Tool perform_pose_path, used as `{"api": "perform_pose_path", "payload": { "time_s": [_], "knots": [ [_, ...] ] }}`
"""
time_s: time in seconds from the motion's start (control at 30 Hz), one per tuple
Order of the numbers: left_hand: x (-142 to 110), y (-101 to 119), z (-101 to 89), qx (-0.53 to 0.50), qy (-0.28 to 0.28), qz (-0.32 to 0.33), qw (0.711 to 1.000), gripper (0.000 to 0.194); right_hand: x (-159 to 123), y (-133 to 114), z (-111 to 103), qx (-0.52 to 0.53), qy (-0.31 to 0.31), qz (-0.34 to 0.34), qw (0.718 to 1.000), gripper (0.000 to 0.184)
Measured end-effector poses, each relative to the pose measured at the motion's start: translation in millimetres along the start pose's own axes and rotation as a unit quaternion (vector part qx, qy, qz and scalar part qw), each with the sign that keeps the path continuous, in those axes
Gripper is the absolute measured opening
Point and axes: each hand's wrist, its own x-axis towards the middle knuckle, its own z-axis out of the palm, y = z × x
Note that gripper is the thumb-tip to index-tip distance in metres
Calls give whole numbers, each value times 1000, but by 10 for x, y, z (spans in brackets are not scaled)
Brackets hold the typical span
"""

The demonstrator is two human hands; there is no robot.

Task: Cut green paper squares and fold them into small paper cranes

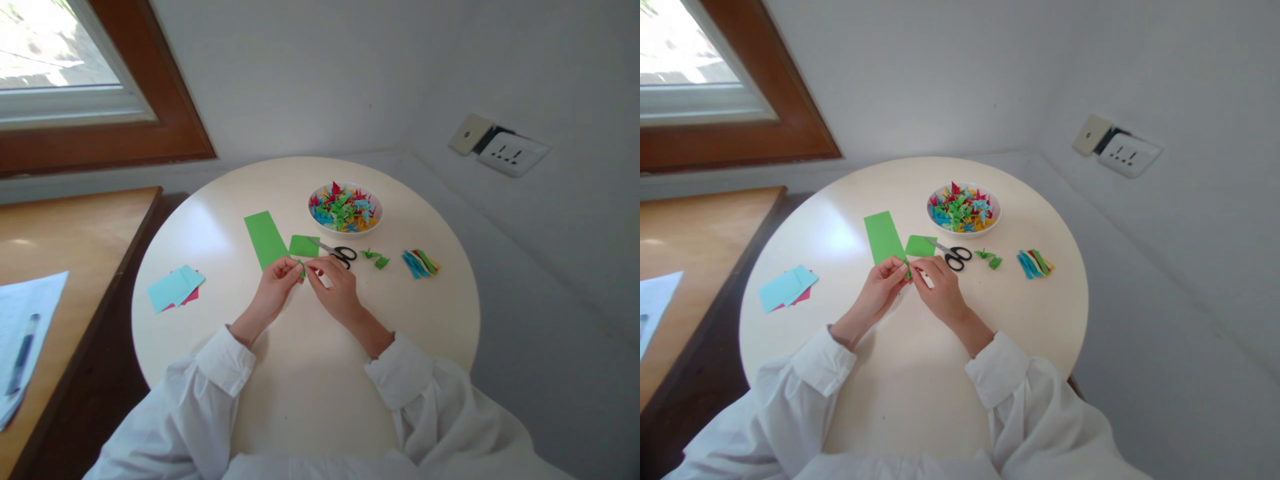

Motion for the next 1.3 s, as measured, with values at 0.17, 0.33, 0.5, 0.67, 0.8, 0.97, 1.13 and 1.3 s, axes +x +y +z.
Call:
{"api": "perform_pose_path", "payload": {
  "time_s": [0.17,0.33,0.5,0.67,0.8,0.97,1.13,1.3],
  "knots": [
    [-1,1,5,0,1,-2,1000,24,-1,-2,-10,2,-19,-2,1000,12],
    [2,1,8,9,2,10,1000,23,2,-16,-18,4,-33,26,999,12],
    [16,-30,-17,33,-5,32,999,22,15,-47,-21,39,-32,81,995,9],
    [25,-16,-42,124,-3,87,988,20,35,-8,-7,168,-46,249,953,14],
    [29,45,-42,162,-7,87,983,21,71,51,-36,241,-82,315,915,15],
    [46,71,-59,181,-12,71,981,22,120,72,-90,267,-129,346,890,15],
    [35,101,-69,186,-31,63,980,21,126,91,-89,262,-143,338,892,13],
    [29,114,-69,194,-35,54,979,20,108,116,-79,252,-155,335,895,13]
  ]
}}
